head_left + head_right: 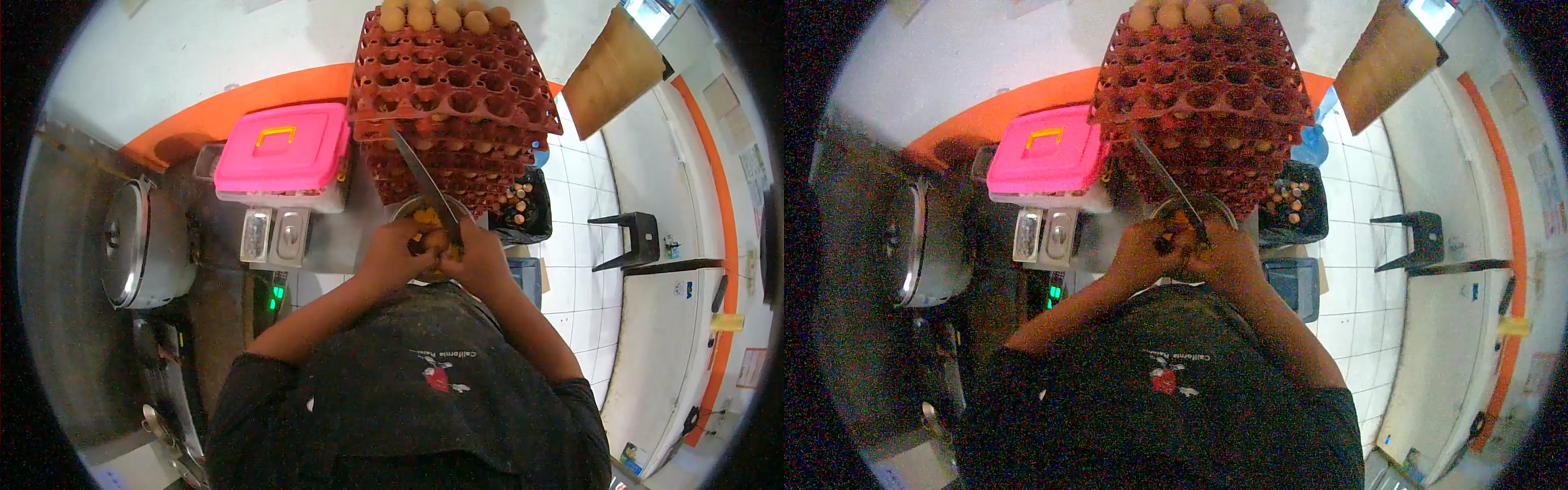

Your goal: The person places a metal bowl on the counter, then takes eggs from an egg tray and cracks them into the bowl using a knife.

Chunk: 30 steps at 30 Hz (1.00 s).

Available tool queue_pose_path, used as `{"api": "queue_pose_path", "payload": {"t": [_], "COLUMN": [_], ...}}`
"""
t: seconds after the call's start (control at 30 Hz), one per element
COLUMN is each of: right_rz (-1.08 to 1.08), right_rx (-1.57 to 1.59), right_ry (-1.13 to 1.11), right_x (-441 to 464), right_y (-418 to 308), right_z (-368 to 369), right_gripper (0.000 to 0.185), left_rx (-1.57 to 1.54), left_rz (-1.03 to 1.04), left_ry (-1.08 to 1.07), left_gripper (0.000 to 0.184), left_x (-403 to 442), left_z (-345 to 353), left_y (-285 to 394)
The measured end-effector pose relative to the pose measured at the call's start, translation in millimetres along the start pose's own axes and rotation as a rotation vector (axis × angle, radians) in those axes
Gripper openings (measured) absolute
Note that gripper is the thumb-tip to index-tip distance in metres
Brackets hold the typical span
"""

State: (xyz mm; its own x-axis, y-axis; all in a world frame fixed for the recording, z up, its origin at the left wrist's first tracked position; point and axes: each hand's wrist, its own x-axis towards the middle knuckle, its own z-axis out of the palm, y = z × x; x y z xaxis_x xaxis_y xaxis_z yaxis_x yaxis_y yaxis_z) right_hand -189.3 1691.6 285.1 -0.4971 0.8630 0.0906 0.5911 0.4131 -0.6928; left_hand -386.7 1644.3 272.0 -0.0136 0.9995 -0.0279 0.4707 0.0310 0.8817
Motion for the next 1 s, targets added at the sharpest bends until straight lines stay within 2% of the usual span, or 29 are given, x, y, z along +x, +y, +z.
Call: {"api": "queue_pose_path", "payload": {"t": [0.13, 0.23, 0.3, 0.37, 0.43, 0.53, 0.63, 0.73, 0.83, 0.93, 1.0], "right_rz": [0.0, -0.086, -0.196, -0.196, -0.065, -0.181, 0.049, 0.141, 0.219, 0.354, 0.384], "right_rx": [-0.051, -0.161, -0.209, -0.218, -0.195, -0.09, 0.014, -0.003, 0.044, 0.047, 0.107], "right_ry": [0.023, 0.062, 0.107, 0.089, 0.0, 0.133, 0.126, 0.235, 0.448, 0.63, 0.651], "right_x": [-1, 7, 11, 11, 8, 11, -1, -22, -38, -8, 3], "right_y": [9, 9, 10, 19, 34, 32, 29, 25, 31, 38, 66], "right_z": [9, -2, -6, -5, 4, 1, -9, -35, -66, -107, -124], "right_gripper": [0.053, 0.053, 0.052, 0.052, 0.052, 0.054, 0.052, 0.047, 0.051, 0.045, 0.043], "left_rx": [0.062, 0.162, 0.125, 0.176, 0.315, 0.052, 0.116, -0.067, -0.046, 0.004, 0.03], "left_rz": [0.03, -0.004, 0.125, 0.241, 0.341, 0.105, 0.036, -0.014, 0.319, 0.583, 0.689], "left_ry": [-0.016, -0.099, -0.03, 0.029, 0.079, 0.062, -0.001, -0.111, -0.206, -0.077, -0.031], "left_gripper": [0.045, 0.046, 0.046, 0.046, 0.045, 0.042, 0.042, 0.043, 0.04, 0.04, 0.043], "left_x": [3, 9, 11, 13, 15, 20, 28, 26, 43, 58, 76], "left_z": [-2, -6, 0, 0, -5, -2, 6, 10, 34, 37, 27], "left_y": [3, 0, -16, -22, -19, -13, -24, 34, 51, 101, 134]}}
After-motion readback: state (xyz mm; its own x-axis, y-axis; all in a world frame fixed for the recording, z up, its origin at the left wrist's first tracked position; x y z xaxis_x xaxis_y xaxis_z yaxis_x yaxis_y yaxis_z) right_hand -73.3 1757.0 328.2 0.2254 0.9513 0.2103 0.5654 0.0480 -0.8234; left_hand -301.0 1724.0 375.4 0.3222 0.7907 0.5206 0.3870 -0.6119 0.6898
